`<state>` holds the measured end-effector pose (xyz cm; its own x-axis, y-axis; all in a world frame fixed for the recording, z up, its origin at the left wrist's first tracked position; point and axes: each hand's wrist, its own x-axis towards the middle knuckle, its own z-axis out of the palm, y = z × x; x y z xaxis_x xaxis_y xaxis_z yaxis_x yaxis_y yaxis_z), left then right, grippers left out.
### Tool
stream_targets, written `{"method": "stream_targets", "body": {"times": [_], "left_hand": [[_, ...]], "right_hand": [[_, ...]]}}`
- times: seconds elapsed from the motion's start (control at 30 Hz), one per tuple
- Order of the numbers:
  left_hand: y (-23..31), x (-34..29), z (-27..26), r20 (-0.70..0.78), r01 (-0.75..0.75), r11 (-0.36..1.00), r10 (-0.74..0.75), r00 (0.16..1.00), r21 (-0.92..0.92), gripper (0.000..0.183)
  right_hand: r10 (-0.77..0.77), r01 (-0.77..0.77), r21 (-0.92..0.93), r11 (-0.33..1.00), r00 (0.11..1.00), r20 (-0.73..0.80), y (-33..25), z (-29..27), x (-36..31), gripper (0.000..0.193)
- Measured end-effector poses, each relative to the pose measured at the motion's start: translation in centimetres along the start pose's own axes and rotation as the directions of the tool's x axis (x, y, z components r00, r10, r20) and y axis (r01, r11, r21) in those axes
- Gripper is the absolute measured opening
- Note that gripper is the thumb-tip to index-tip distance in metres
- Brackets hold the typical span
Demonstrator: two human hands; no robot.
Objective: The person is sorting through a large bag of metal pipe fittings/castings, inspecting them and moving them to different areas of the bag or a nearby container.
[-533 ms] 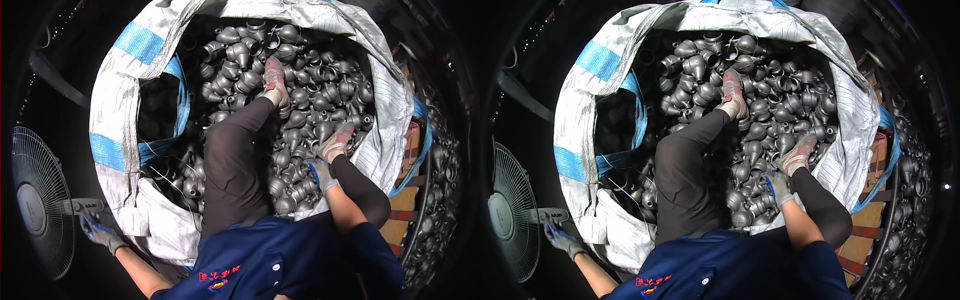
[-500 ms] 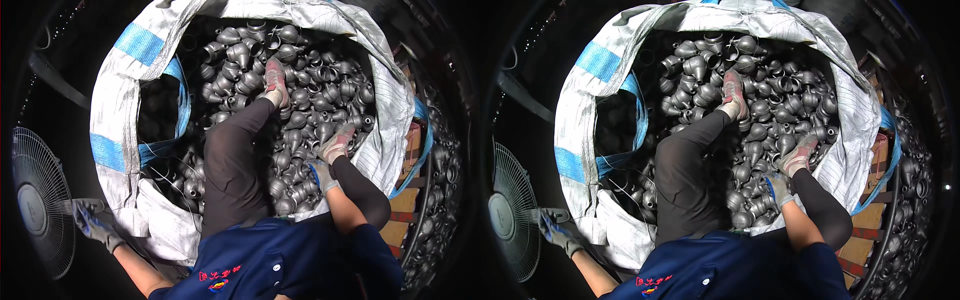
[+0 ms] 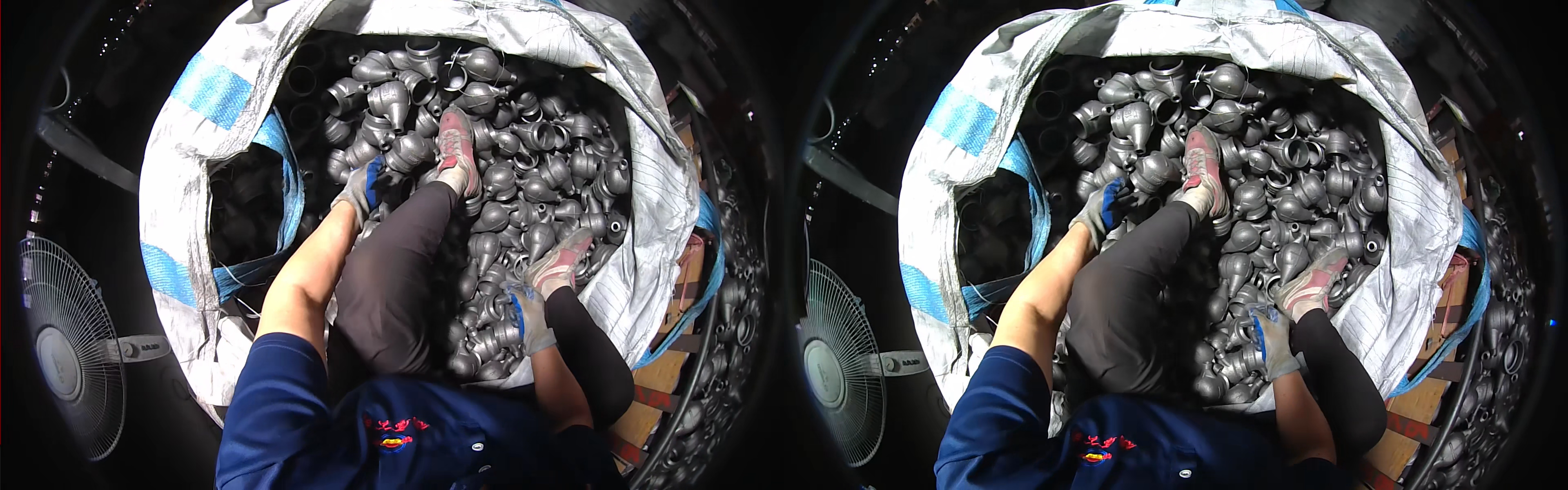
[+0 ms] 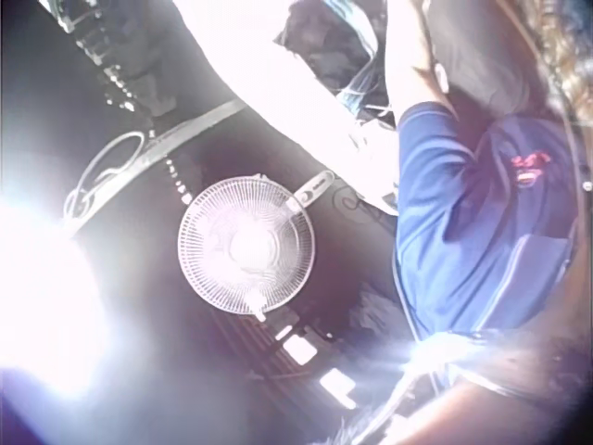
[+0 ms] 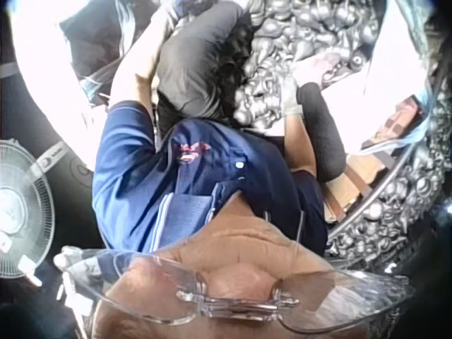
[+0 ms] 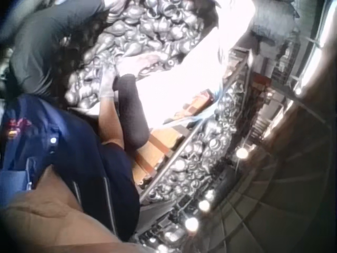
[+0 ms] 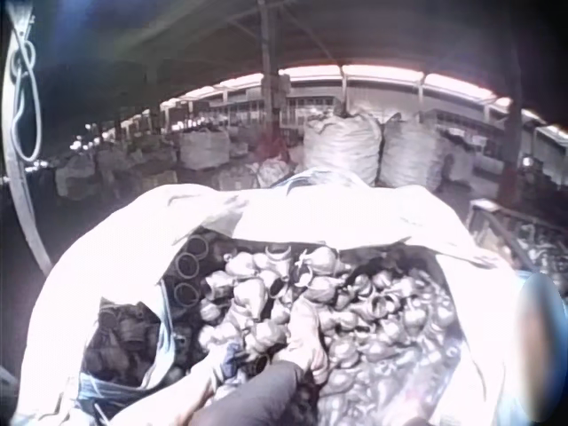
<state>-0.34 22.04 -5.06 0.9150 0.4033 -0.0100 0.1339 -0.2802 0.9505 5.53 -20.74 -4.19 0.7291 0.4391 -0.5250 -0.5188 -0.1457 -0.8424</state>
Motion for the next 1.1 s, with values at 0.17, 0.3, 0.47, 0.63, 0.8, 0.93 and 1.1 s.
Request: {"method": "stream_targets", "body": {"times": [0.17,0.3,0.47,0.63,0.8,0.93,1.1], "left_hand": [[-10.0,4.7,3.2,0.061,-0.066,0.991,0.059,0.996,0.12,0.034],[-4.3,6.1,6.9,-0.106,0.179,0.689,-0.35,0.931,-0.702,0.026],[6.7,1.1,5.2,-0.034,0.194,0.398,-0.499,0.866,-0.897,0.025],[13.6,-3.1,1.2,-0.016,0.1,0.554,-0.201,0.98,-0.826,0.034],[20.9,-4.5,1.5,0.126,0.127,0.494,-0.037,0.991,-0.86,0.034],[25.9,-8.0,7.6,0.224,0.19,0.301,0.083,0.971,-0.935,0.032],[20.5,-8.0,13.1,0.476,0.473,0.06,0.054,0.878,-0.879,0.034]], "right_hand": [[0.084,-0.084,-0.036,0.996,0.996,-0.002,-0.3,0.6,0.6,0.018],[0.018,-0.019,-0.036,0.999,1.0,-0.02,-1.0,0.2,-0.2,0.022],[0.065,-0.065,0.014,0.998,0.998,-0.016,-1.5,-0.6,0.2,0.023],[-0.084,0.054,0.229,0.972,0.989,0.124,-5.5,2.0,-1.9,0.027],[-0.266,0.231,0.186,0.955,0.944,0.194,-10.5,4.0,-5.3,0.034],[-0.368,0.281,0.305,0.91,0.887,0.281,-12.4,3.4,-7.7,0.055],[-0.232,0.035,0.495,0.868,0.91,0.343,-11.8,1.9,-7.3,0.033]]}}
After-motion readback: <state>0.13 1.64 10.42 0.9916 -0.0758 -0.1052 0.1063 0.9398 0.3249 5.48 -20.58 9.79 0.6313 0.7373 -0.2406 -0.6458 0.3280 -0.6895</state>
